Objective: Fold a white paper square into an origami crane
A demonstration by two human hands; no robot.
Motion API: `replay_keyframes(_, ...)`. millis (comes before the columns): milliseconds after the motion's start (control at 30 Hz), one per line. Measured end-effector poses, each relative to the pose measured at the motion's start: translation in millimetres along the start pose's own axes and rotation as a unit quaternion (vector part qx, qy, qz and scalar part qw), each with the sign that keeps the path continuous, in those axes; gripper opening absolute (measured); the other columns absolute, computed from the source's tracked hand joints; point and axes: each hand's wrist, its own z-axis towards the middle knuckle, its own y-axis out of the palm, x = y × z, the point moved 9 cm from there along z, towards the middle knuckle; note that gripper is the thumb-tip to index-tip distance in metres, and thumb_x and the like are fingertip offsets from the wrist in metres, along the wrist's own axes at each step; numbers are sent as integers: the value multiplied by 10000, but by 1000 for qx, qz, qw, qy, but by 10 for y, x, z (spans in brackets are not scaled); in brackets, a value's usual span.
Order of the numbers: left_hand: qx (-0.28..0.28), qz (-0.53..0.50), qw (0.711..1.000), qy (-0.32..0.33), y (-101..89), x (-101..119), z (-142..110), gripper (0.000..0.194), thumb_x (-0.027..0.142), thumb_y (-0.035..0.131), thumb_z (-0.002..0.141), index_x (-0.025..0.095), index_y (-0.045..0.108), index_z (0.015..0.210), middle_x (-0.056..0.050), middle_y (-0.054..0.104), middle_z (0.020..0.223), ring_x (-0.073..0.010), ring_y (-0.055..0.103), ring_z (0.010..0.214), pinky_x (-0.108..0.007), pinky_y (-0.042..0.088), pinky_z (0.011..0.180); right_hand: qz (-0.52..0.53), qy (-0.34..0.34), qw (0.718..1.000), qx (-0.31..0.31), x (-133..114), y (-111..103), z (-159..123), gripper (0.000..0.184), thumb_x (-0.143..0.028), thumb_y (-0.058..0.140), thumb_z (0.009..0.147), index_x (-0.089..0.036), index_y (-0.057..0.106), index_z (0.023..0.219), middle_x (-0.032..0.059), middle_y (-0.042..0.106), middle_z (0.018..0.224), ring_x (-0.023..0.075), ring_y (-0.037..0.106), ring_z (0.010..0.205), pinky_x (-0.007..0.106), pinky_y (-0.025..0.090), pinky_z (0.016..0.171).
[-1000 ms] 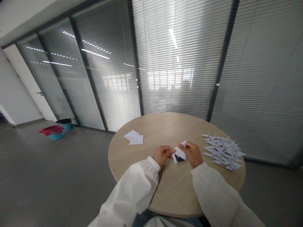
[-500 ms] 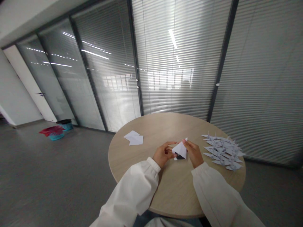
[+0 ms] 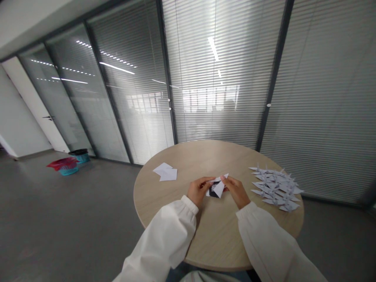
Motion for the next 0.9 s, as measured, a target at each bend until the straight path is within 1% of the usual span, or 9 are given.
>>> replay_keyframes(100,28,40,999,4,-74,83,-8,324,380,494,775,141,658,919,-75,669,877,-161,588,763,-238,439,683,5,17,999,-27,-13,67,-12,344,-485,518,729,-158,589,809,55,641,727,183,588,662,253,456,527)
replay_keyframes(200,60,106,993,3,-154,130,-18,342,413,463,788,147,656,883,-47,663,761,-140,574,669,-218,424,607,10,38,998,-42,-5,116,-25,321,-449,560,703,-165,549,851,56,645,765,179,598,677,244,454,520)
replay_keyframes(267,70,145,987,7,-176,150,-26,344,418,448,796,150,650,873,-33,649,707,-125,560,621,-208,413,578,9,52,997,-48,25,138,-30,325,-434,575,693,-161,530,861,60,647,779,174,602,669,240,451,508)
replay_keyframes(400,46,184,981,43,-100,213,-51,317,399,427,814,166,635,871,-25,649,728,-108,565,621,-192,424,594,9,68,996,-63,126,166,-19,338,-436,582,690,-152,501,853,61,646,790,179,608,685,237,450,485)
replay_keyframes(500,26,209,974,83,-22,268,-83,293,377,410,827,184,622,887,-23,654,774,-105,578,656,-189,439,620,2,80,995,-62,214,161,1,349,-444,589,683,-154,486,846,38,632,734,175,604,658,243,452,475)
replay_keyframes(633,24,232,966,112,6,301,-111,267,353,402,834,197,611,891,-16,652,778,-100,584,661,-186,444,623,12,83,994,-64,235,171,13,324,-428,598,675,-167,469,816,18,615,688,168,601,629,236,444,464)
replay_keyframes(700,31,238,964,111,-11,303,-113,262,351,400,835,201,607,891,-15,651,779,-100,582,651,-188,442,619,21,77,995,-66,198,180,8,302,-400,599,677,-172,457,815,16,615,700,157,600,610,229,438,463)
replay_keyframes(800,48,239,965,91,-58,289,-104,262,362,399,831,203,598,894,-13,644,767,-102,572,628,-192,428,602,42,71,994,-77,140,209,-8,303,-345,610,659,-180,441,848,18,629,764,144,598,590,228,438,465)
replay_keyframes(900,77,230,968,56,-135,259,-81,256,376,413,819,197,593,859,4,613,662,-100,541,567,-189,393,552,62,79,991,-90,120,243,-27,298,-284,605,638,-183,449,871,25,640,826,157,607,646,233,451,478)
